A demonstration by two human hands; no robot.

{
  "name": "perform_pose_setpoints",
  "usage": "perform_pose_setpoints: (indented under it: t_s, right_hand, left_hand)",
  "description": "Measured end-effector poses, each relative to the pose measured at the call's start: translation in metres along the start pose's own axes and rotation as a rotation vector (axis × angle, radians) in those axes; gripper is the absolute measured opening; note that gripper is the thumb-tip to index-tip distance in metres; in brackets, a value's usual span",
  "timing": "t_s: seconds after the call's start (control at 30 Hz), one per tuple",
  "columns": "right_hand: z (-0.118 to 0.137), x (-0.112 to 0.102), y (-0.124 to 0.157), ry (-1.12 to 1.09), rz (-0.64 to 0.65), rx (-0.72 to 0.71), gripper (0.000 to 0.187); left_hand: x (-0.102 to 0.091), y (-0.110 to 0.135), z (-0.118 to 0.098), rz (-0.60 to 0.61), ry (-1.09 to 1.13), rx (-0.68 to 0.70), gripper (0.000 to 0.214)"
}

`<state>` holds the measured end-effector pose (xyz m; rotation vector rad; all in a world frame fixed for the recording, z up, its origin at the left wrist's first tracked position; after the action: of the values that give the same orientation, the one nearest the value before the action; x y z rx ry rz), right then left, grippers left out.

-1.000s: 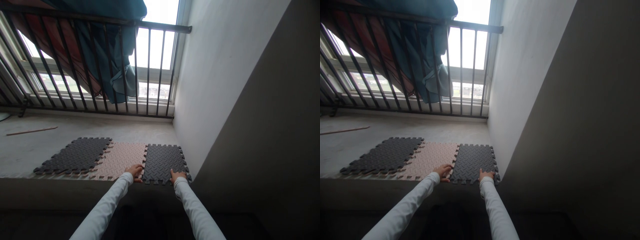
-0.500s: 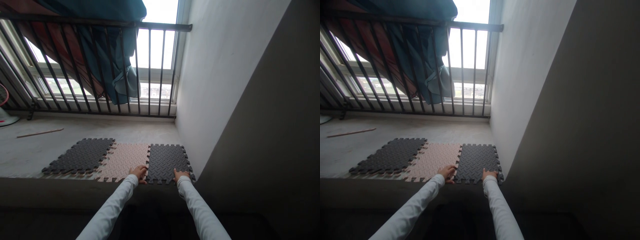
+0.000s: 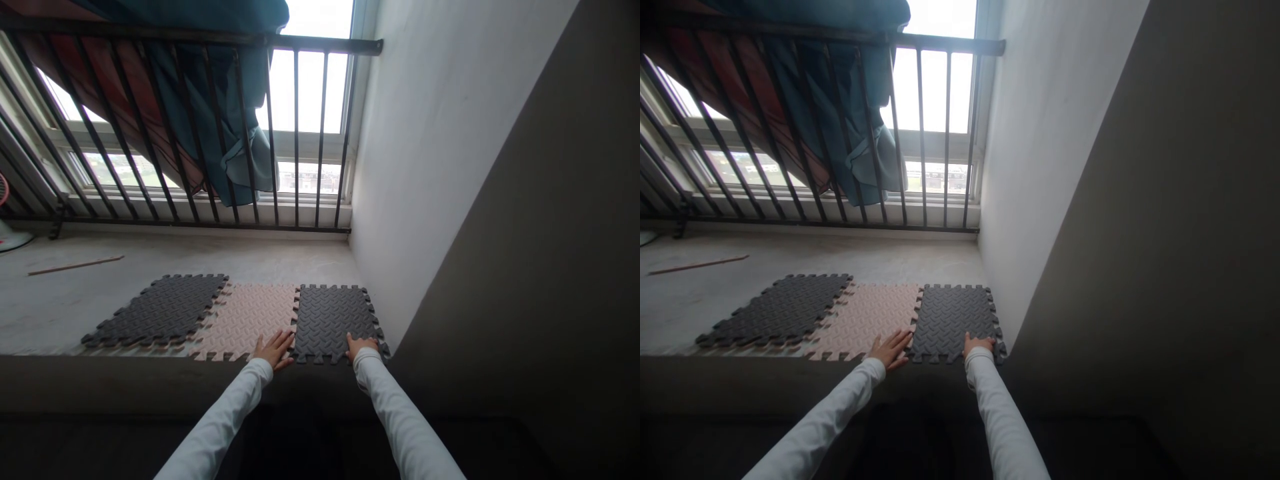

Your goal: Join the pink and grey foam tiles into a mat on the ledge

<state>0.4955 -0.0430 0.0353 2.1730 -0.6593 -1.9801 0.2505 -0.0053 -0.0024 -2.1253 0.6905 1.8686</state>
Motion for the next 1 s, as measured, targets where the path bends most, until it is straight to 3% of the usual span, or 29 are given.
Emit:
perform_pose_setpoints:
  t_s: [0.47,1.0]
  right_hand:
    - [0.001,0.001,-0.001,0.003,0.006,0.019,0.063]
    - [0.001,0.003,0.0,0.029,0.003,0.013,0.059]
  left_hand:
    - [0.004,0.003,-0.006,-0.101,-0.009,-0.041,0.051]
    - [0.03,0.0,-0.007,-0.177,-0.064,-0.095,0.054]
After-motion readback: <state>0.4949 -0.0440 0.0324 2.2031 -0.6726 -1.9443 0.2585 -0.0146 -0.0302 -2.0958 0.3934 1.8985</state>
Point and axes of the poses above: each hand's wrist, its own y-axis away from the middle knuckle, its own x-axis out of the palm, z = x × y, the point moved 2 cm from there along -y, towards the middle knuckle, and after that the axes turned 10 degrees about -z, right-handed, at the moved point
